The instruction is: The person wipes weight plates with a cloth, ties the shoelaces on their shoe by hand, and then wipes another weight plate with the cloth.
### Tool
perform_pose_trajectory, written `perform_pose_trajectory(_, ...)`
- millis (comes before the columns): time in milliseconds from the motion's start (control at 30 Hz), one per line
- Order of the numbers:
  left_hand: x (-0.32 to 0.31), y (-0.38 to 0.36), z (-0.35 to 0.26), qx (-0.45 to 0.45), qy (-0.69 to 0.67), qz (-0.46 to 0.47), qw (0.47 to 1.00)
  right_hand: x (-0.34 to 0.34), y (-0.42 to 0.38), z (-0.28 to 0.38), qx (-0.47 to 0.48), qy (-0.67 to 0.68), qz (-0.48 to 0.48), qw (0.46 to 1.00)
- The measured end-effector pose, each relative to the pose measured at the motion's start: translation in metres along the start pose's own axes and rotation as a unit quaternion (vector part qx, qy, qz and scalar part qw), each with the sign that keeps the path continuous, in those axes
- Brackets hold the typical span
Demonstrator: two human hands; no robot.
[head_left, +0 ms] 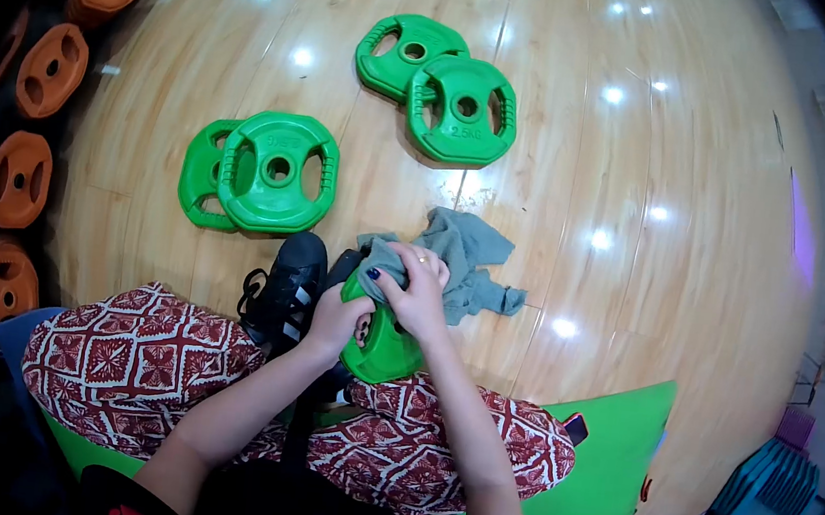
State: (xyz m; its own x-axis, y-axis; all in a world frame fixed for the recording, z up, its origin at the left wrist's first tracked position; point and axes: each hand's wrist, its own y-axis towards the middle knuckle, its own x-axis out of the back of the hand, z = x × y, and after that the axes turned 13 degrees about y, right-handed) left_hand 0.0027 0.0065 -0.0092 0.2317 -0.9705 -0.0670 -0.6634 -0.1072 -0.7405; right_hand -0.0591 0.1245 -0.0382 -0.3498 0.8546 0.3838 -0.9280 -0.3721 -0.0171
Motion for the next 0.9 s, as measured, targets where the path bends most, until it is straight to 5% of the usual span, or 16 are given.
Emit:
perform_pose_trajectory(200,-0.001,-0.002,0.000,-0.007,0.005,-0.031,0.999,-0.010,0.006,0.004,-0.040,-0.016,-0.042,0.998)
perform_pose_trajectory(333,0.001,-0.004,-0.002,0.004,0.001,-0.024,1.000,0.011,0.005,0.002,0.019,0.045,0.052,0.997)
perform_pose_trajectory(633,-0.002,-0.004,-0.003,0.001,-0.003,-0.033,0.999,-0.009,0.003,0.008,-0.016,-0.033,-0.020,0.999)
perform_pose_trajectory(833,0.000,-0.006,-0.005,0.008,-0.002,-0.009,1.000,0.016,0.003,0.000,0.028,0.040,0.087,0.995)
perform_pose_trajectory(900,0.001,-0.005,-0.002,0.003,-0.011,0.001,1.000,0.011,0.000,0.004,0.028,0.017,0.058,0.998)
